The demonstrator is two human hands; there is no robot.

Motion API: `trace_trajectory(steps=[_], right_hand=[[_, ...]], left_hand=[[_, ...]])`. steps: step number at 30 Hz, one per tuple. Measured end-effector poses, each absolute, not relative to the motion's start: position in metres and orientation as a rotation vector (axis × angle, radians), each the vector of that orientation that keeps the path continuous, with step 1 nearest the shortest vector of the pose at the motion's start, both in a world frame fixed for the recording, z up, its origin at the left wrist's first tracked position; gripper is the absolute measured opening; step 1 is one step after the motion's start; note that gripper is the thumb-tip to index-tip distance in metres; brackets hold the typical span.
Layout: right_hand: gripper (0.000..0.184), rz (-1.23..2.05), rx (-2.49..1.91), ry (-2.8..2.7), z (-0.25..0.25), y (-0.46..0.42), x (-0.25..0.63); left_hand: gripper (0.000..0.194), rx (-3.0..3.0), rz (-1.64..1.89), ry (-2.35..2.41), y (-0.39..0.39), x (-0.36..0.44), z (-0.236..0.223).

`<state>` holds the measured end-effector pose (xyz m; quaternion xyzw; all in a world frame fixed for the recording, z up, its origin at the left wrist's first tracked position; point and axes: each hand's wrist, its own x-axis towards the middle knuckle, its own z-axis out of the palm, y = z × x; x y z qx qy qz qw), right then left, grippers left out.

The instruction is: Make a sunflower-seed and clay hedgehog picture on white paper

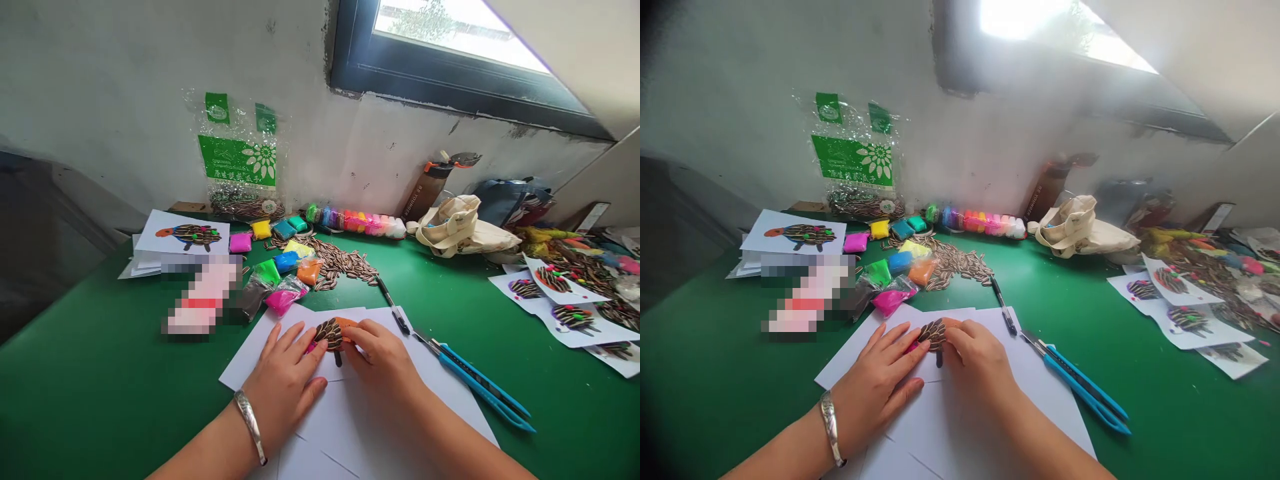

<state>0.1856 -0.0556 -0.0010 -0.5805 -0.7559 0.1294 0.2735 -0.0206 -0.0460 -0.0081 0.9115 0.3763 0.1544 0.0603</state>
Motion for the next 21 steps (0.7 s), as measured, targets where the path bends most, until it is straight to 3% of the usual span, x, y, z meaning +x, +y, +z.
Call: trace_trajectory(steps=[21], right_hand=[[0.024,0.382,-1.504,-2.034,0.005,-0.042,0.188]], left_hand=[[0.048,2.755,0.439,1.142,-0.046,-0.022,-0.006]])
